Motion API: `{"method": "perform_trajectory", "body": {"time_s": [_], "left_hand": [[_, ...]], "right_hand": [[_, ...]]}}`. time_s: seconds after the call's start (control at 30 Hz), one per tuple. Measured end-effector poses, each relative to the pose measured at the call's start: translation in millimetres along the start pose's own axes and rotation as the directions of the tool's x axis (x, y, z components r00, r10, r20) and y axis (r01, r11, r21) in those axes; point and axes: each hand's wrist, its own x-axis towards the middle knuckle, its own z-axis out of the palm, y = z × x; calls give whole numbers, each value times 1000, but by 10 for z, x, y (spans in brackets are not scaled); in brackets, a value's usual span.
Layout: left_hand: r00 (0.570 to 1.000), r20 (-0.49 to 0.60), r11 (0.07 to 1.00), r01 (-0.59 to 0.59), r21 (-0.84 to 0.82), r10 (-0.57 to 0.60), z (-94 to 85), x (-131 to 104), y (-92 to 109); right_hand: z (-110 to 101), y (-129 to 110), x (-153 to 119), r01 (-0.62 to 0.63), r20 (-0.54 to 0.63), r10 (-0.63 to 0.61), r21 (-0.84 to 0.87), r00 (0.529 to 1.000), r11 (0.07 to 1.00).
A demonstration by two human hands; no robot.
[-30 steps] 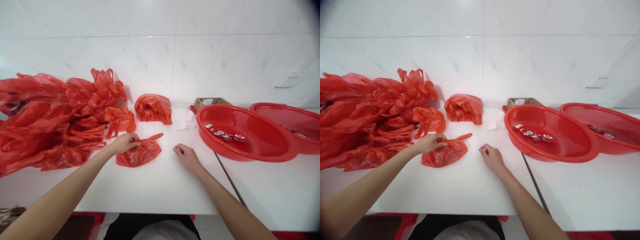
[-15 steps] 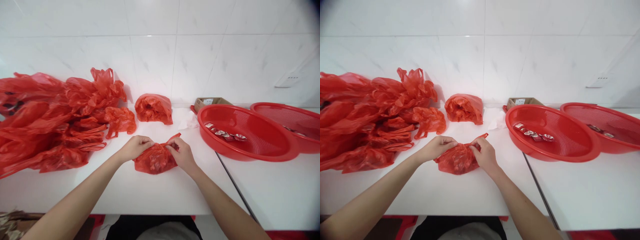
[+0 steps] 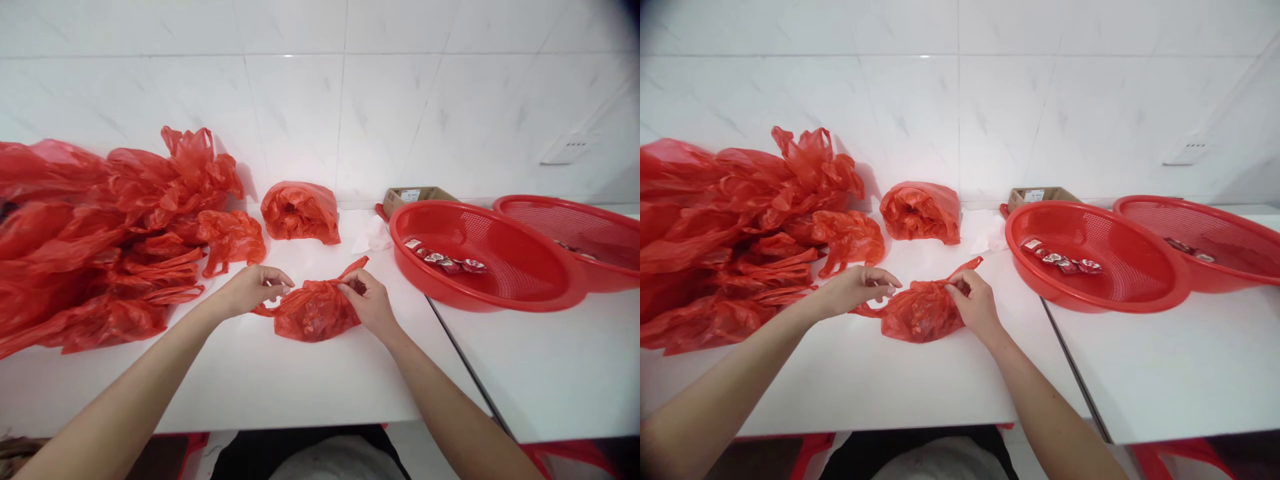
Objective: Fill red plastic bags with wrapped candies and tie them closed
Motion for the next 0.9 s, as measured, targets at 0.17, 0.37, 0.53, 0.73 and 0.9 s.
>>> {"method": "perform_trajectory", "body": {"time_s": [0.17, 0.37, 0.53, 0.73, 0.9], "left_hand": [[977, 185, 994, 109, -9, -106, 54, 0, -10], [987, -57, 967, -132, 219, 148, 327, 18, -40], [981, -74, 974, -166, 153, 179, 444, -7, -41], [977, -56, 976, -200, 85, 205, 410, -89, -118], [985, -105, 986, -128, 110, 140, 364, -99, -261]], "right_hand": [[22, -6, -17, 32, -3, -32, -1, 999, 999], [48, 0, -42, 84, 34, -82, -39, 996, 996], [55, 3, -38, 119, 32, -116, -114, 993, 986], [-251, 234, 200, 44, -234, -97, -222, 967, 974], [-440, 342, 289, -12, -362, -71, -223, 929, 975]]}}
